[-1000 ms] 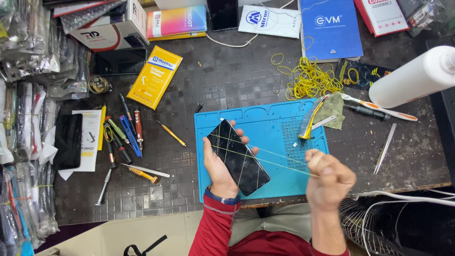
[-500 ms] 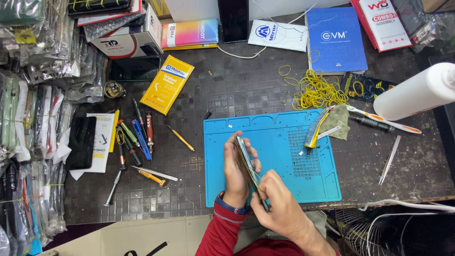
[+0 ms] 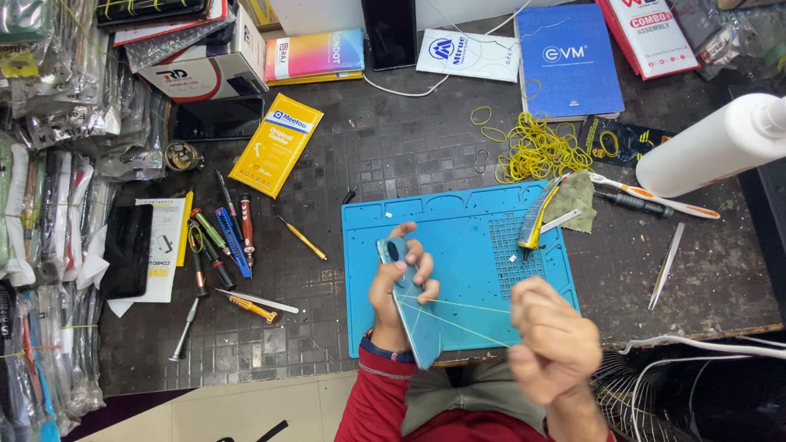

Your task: The person secures a smartphone with rubber bands, applies adhesive to the edges, and uses a metal tool to pry and clean the device's seams. They then use a toothbrush to scrub the phone's surface and edges.

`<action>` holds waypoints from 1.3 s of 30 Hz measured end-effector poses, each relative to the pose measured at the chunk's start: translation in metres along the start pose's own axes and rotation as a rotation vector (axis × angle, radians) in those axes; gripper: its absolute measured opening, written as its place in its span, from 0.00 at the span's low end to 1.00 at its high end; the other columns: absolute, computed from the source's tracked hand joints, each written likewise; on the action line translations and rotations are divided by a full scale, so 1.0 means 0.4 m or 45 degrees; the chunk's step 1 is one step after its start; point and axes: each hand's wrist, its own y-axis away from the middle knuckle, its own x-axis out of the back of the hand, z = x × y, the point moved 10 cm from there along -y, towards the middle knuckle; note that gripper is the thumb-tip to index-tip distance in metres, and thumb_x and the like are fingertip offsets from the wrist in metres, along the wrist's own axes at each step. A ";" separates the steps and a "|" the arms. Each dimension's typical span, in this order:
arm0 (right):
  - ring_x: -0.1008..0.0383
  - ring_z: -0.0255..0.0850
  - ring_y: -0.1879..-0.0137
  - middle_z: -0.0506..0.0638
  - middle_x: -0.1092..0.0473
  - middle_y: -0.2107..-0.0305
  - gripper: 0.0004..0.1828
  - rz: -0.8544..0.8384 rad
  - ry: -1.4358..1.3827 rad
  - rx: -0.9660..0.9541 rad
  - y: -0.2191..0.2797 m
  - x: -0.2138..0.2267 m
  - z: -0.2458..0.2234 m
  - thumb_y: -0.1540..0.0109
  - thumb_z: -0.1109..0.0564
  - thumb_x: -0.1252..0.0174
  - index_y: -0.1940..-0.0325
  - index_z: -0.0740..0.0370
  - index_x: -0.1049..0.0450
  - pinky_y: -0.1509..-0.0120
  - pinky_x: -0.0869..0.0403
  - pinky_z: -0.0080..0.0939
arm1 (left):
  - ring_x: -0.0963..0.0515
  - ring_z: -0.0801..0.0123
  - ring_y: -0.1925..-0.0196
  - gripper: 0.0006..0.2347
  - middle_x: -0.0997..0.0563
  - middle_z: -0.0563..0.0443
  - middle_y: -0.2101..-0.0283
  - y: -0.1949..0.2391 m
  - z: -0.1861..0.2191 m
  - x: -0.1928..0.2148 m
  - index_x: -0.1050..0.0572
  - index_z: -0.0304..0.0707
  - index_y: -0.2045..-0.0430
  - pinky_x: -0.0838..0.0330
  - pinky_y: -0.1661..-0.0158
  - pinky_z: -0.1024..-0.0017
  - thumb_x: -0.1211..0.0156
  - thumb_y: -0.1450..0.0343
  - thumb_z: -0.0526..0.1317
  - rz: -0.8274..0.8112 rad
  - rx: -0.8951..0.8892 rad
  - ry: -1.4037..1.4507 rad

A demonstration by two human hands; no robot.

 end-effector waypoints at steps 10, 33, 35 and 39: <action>0.50 0.34 0.83 0.47 0.48 0.89 0.23 0.756 -0.382 -0.113 0.099 0.195 0.114 0.38 0.57 0.53 0.86 0.61 0.49 0.70 0.39 0.42 | 0.34 0.68 0.67 0.36 0.37 0.50 0.64 0.009 -0.002 -0.066 0.45 0.30 0.33 0.35 0.70 0.70 0.44 0.39 0.41 -0.267 0.123 0.500; 0.39 0.39 0.65 0.47 0.42 0.72 0.20 -0.027 0.084 -0.262 0.099 -0.072 0.097 0.51 0.71 0.40 0.67 0.58 0.43 0.61 0.38 0.38 | 0.32 0.74 0.66 0.29 0.27 0.45 0.55 0.011 -0.052 0.030 0.38 0.32 0.26 0.40 0.70 0.77 0.40 0.23 0.45 0.307 0.094 -0.660; 0.35 0.39 0.65 0.47 0.41 0.72 0.19 -0.157 0.170 -0.196 0.087 -0.095 0.080 0.49 0.71 0.39 0.68 0.58 0.41 0.62 0.36 0.39 | 0.26 0.74 0.61 0.30 0.28 0.49 0.54 0.013 -0.051 0.009 0.43 0.38 0.30 0.31 0.62 0.77 0.40 0.27 0.44 0.210 0.040 -0.808; 0.36 0.45 0.65 0.50 0.40 0.72 0.18 -0.428 0.171 -0.134 0.081 -0.166 0.029 0.50 0.66 0.33 0.71 0.58 0.39 0.62 0.35 0.43 | 0.32 0.76 0.62 0.34 0.33 0.50 0.56 0.026 -0.046 -0.058 0.42 0.34 0.29 0.33 0.65 0.76 0.35 0.32 0.35 0.000 -0.043 -1.261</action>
